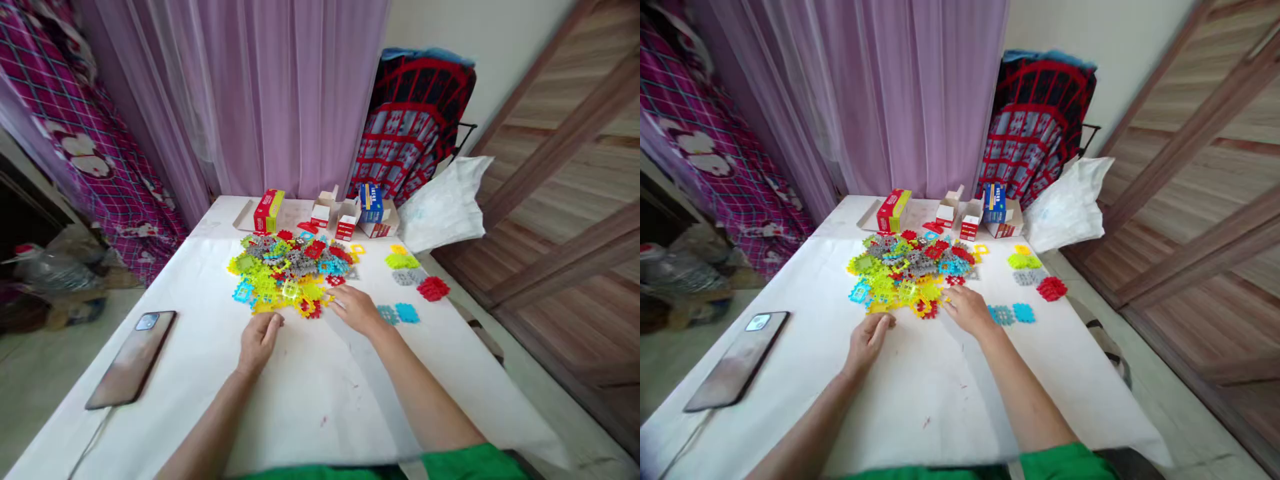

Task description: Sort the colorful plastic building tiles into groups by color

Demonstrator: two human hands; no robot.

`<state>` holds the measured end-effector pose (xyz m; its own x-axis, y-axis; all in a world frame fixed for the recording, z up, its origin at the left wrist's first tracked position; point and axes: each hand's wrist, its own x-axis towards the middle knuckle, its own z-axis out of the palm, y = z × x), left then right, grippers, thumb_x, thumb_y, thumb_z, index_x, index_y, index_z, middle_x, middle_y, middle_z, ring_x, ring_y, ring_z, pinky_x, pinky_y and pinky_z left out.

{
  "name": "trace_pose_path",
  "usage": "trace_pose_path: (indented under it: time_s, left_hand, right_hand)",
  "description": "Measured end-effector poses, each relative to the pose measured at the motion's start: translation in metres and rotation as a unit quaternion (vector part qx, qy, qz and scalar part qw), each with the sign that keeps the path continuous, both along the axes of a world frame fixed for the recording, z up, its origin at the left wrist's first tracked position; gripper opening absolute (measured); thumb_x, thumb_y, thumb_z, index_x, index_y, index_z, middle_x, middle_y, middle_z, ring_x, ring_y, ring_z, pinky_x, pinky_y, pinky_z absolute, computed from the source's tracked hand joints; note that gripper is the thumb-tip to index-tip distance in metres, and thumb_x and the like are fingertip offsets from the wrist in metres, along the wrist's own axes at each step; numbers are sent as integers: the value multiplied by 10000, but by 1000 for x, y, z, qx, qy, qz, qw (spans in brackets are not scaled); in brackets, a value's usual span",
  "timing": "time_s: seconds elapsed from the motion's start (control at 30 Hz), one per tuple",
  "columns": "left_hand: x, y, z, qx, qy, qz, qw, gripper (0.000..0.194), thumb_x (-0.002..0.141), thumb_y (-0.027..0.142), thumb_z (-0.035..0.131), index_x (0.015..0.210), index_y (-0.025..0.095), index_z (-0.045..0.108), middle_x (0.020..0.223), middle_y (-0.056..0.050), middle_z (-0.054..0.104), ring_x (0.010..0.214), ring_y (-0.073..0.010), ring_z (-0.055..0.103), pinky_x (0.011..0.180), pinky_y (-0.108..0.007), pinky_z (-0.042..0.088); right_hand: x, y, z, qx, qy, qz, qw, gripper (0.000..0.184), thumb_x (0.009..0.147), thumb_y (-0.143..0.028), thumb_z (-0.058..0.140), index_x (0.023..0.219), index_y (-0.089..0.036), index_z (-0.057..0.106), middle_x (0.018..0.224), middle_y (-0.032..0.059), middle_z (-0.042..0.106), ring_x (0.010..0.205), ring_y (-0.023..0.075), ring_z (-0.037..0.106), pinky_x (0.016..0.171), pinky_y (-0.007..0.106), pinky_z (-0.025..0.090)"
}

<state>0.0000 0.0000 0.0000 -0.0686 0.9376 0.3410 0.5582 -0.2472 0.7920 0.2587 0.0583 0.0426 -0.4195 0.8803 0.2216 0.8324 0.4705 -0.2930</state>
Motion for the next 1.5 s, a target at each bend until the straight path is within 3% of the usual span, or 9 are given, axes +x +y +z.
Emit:
trace_pose_path:
  time_s: [0.2, 0.43, 0.67, 0.83, 0.93, 1.03, 1.2, 1.33, 1.5]
  left_hand:
    - [2, 1, -1, -6, -6, 3, 1000, 391, 903, 437, 404, 738, 203, 670, 729, -52, 710, 745, -184, 664, 703, -292, 518]
    - [2, 3, -2, -9, -9, 1, 1000, 388, 904, 440, 407, 744, 202, 670, 709, -45, 707, 724, -180, 665, 702, -296, 519]
    - [2, 3, -4, 3, 9, 5, 1000, 375, 911, 415, 405, 755, 206, 674, 701, -41, 706, 718, -177, 665, 707, -298, 525]
    - [4, 2, -3, 58, 47, 4, 997, 257, 887, 371, 473, 849, 219, 678, 817, -50, 729, 802, -181, 671, 770, -315, 527]
    - [10, 2, -1, 54, 35, -6, 998, 222, 865, 358, 508, 937, 222, 668, 879, -52, 732, 787, -165, 669, 741, -291, 535]
    - [21, 4, -1, -8, -14, -6, 1000, 263, 848, 392, 514, 986, 216, 653, 860, -37, 725, 602, -126, 627, 574, -244, 513]
    - [35, 10, -1, -132, -140, -18, 981, 338, 776, 529, 540, 762, 200, 618, 486, 56, 531, 391, -100, 502, 410, -203, 383]
    - [33, 15, 2, -180, -198, -26, 963, 433, 696, 626, 575, 659, 194, 576, 409, 79, 453, 354, -82, 427, 398, -195, 335]
    - [32, 15, 4, -199, -203, -46, 958, 453, 672, 641, 586, 634, 190, 555, 434, 77, 458, 360, -68, 403, 403, -194, 333]
  right_hand:
    - [-50, 12, -23, 5, 24, -55, 998, 375, 800, -138, 534, 1144, -215, 662, 1244, 78, 626, 1168, 222, 536, 1010, 361, 408]
    - [-50, 13, -29, -37, -8, -69, 997, 416, 830, -223, 546, 1243, -217, 603, 1319, 84, 582, 1204, 244, 509, 1007, 394, 382]
    - [-45, 16, -37, 28, 68, -91, 993, 312, 911, -260, 427, 1100, -200, 669, 1162, 101, 669, 1088, 223, 578, 961, 361, 413]
    - [-41, 10, -49, -15, 352, -214, 911, 399, 884, -424, 390, 1023, -181, 673, 919, 83, 702, 842, 220, 639, 777, 342, 507]
    - [-49, 1, -53, -130, 501, -194, 833, 464, 804, -549, 483, 1000, -171, 667, 757, 38, 666, 614, 181, 599, 566, 299, 503]
    - [-61, -8, -55, -190, 553, -138, 800, 435, 737, -534, 585, 976, -179, 665, 787, 32, 667, 579, 152, 574, 502, 263, 480]
    - [-70, -16, -56, -208, 524, -82, 822, 340, 797, -457, 538, 979, -191, 647, 792, 25, 671, 596, 142, 583, 553, 270, 506]
    - [-60, -21, -42, -139, 424, -24, 895, 402, 817, -350, 546, 1194, -216, 580, 1012, 54, 666, 792, 159, 624, 725, 301, 529]
    - [-49, -31, -16, -67, 181, 54, 980, 654, 721, -306, 693, 1337, -238, 481, 1298, 89, 542, 1169, 234, 519, 986, 362, 436]
